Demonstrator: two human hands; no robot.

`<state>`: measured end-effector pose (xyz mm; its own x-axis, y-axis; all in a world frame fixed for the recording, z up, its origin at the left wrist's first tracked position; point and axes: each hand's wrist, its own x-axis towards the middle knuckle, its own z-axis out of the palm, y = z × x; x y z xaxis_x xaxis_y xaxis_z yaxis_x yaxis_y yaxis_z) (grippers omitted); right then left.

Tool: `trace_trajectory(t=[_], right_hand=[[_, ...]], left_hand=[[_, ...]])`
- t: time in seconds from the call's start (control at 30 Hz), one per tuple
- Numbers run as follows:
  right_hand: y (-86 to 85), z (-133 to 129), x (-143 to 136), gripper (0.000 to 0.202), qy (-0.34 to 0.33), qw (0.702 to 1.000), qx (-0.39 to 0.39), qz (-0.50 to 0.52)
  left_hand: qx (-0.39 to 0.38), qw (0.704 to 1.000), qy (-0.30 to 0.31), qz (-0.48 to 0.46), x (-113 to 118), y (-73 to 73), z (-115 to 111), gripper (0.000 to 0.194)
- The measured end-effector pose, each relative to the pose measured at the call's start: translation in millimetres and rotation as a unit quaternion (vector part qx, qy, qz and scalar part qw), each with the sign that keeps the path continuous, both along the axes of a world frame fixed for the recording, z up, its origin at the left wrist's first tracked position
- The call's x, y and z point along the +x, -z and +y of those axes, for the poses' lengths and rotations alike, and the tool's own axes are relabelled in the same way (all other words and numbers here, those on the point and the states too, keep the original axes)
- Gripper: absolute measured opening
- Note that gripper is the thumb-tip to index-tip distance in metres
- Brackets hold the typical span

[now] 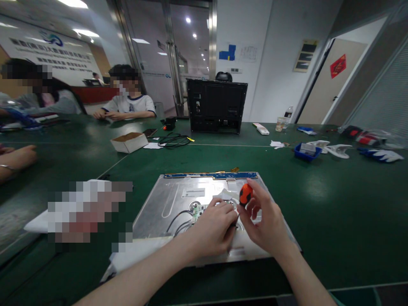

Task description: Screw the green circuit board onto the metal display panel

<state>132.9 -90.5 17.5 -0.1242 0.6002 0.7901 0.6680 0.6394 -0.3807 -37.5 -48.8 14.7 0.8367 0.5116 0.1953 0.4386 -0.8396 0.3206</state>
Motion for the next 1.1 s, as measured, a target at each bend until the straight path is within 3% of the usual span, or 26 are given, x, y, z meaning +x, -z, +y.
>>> trace_trajectory(t=[0.23,0.57,0.93,1.1], right_hand=[[-1.1,0.3,-0.3,0.053,0.011,1.0,0.02,-0.02],[-1.2,-1.8,1.2,0.061,-0.019,1.0,0.006,0.0],[-0.8,1.1,0.2,0.055,0.018,0.999,0.03,-0.018],[-1.7,-0.2,1.1,0.056,0.003,1.0,0.016,-0.011]], left_hand=[[0.009,1.0,-0.006,-0.01,-0.7,1.6,-0.9,0.012],[0.004,1.0,-0.003,-0.001,0.0,2.7,0.8,0.013],[0.006,1.0,0.0,-0.014,-0.4,2.0,-1.1,0.012],[0.004,1.0,0.0,-0.017,-0.4,2.3,-0.9,0.013]])
